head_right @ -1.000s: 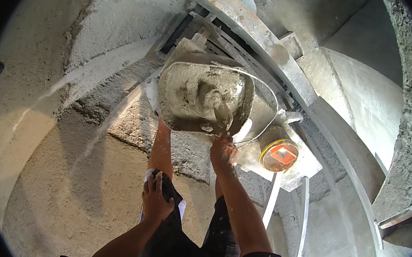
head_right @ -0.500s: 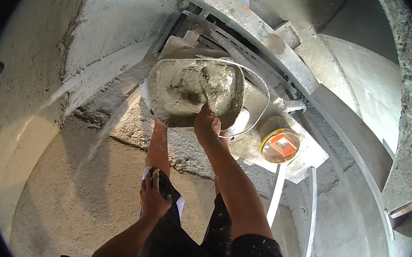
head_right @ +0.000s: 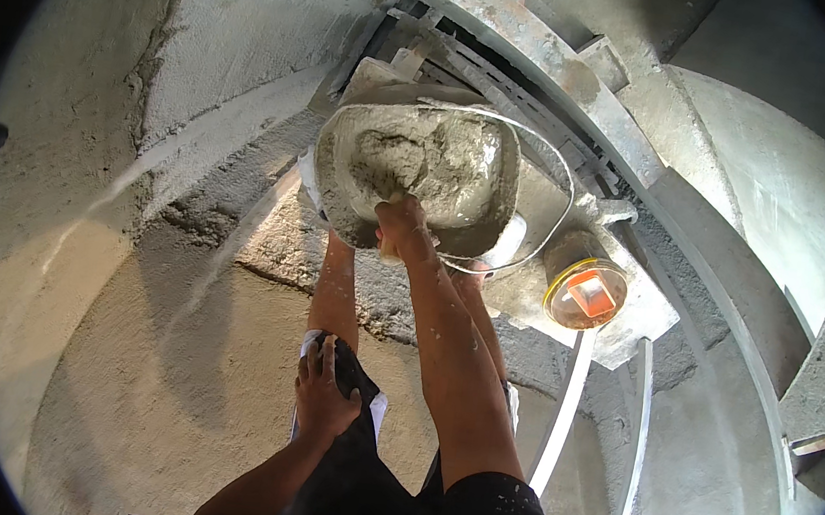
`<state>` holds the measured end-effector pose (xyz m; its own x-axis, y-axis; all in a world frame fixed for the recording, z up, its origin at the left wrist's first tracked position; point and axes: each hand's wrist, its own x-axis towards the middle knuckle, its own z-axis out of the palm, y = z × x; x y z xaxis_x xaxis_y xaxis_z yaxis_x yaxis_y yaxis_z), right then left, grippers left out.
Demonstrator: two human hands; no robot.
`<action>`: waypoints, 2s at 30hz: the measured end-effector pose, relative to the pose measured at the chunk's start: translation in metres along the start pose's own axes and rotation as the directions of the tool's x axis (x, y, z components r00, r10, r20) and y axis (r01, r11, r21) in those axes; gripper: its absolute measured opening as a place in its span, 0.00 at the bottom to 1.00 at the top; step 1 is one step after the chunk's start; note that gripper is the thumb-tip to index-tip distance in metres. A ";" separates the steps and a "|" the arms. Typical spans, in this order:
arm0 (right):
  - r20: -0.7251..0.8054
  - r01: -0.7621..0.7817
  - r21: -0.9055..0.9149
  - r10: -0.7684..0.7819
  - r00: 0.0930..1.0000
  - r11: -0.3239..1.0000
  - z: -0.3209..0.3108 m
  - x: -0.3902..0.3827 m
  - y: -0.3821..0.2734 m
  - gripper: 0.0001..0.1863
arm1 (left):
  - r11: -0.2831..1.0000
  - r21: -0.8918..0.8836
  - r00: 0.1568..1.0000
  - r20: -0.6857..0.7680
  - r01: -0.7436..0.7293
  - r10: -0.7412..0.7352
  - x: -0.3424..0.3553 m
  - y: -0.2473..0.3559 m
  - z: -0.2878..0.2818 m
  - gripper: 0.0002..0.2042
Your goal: The person scoops wet plaster from a bucket with a trowel and applies it to a curved concrete wall, smoothing the surface in repeated strokes. The person works on a small section of the wall, repeatedly loading the trowel and spreading the plaster.
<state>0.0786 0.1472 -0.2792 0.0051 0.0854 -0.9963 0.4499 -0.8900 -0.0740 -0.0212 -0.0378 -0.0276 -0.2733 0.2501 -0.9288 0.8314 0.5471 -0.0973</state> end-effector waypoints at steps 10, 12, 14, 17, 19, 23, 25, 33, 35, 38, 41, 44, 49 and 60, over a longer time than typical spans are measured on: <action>-0.053 0.413 -0.650 -0.581 0.812 0.637 -0.036 -0.100 0.039 0.22 | 1.000 -0.012 1.000 0.016 0.012 -0.012 -0.001 0.002 -0.009 0.52; 0.007 0.390 -0.668 -0.519 0.855 0.634 -0.040 -0.077 0.028 0.24 | 1.000 -0.009 1.000 0.015 0.007 -0.007 0.000 0.002 -0.008 0.52; 0.028 0.261 -0.688 -0.334 0.942 0.677 -0.046 -0.035 0.011 0.27 | 1.000 -0.013 1.000 0.025 0.007 -0.007 0.001 0.001 -0.008 0.51; 0.035 0.282 -0.777 -0.409 0.912 0.562 -0.075 -0.003 0.013 0.33 | 0.999 -0.034 1.000 0.026 0.009 -0.008 0.002 -0.002 -0.011 0.50; -0.052 0.141 -0.713 -0.253 0.966 0.687 -0.095 -0.021 0.039 0.31 | 1.000 -0.027 0.999 0.043 0.007 -0.006 0.001 -0.003 -0.012 0.50; -0.198 0.060 -0.741 -0.304 0.932 0.668 -0.124 -0.085 0.084 0.24 | 1.000 -0.029 0.999 0.030 -0.011 0.012 0.001 -0.001 -0.013 0.50; -0.344 -0.151 -0.673 -0.126 0.930 0.724 -0.115 -0.086 0.079 0.24 | 0.999 -0.024 1.000 0.010 -0.027 0.028 0.001 -0.002 -0.014 0.50; -0.060 0.114 -0.540 -0.173 0.983 0.834 -0.022 0.015 0.007 0.31 | 0.999 -0.041 0.999 0.008 -0.031 0.032 0.002 -0.004 -0.009 0.50; 0.015 -0.036 -0.269 0.041 0.999 0.963 -0.026 0.005 0.018 0.27 | 0.999 -0.039 0.999 -0.001 -0.038 0.038 0.000 -0.006 -0.007 0.49; 0.046 0.113 -0.212 -0.106 0.993 0.971 -0.044 -0.024 0.048 0.26 | 0.997 -0.053 0.998 -0.029 -0.049 0.048 0.000 -0.009 -0.005 0.49; 0.043 0.358 -0.205 -0.357 0.933 0.911 -0.056 -0.051 0.077 0.24 | 0.996 -0.068 0.998 -0.017 -0.054 0.053 -0.004 -0.011 -0.009 0.48; -0.044 0.672 -0.439 -0.762 0.646 0.596 -0.057 -0.078 0.084 0.21 | 0.992 -0.084 0.991 -0.098 -0.097 0.088 -0.006 -0.017 -0.026 0.47; -0.045 0.767 -0.336 -0.823 0.567 0.547 -0.035 -0.145 0.022 0.17 | 0.978 -0.139 0.972 -0.198 -0.152 0.123 -0.007 -0.029 -0.057 0.42; 0.137 0.415 0.717 -0.697 0.704 0.560 0.128 -0.231 -0.296 0.10 | 0.949 -0.254 0.941 -0.324 -0.187 0.099 0.002 -0.061 -0.095 0.35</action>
<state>-0.1698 0.3335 -0.0324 -0.4322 0.6192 -0.6556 -0.3866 -0.7840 -0.4856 -0.1183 0.0055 0.0110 -0.3313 0.5481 -0.7680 0.7171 0.6753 0.1726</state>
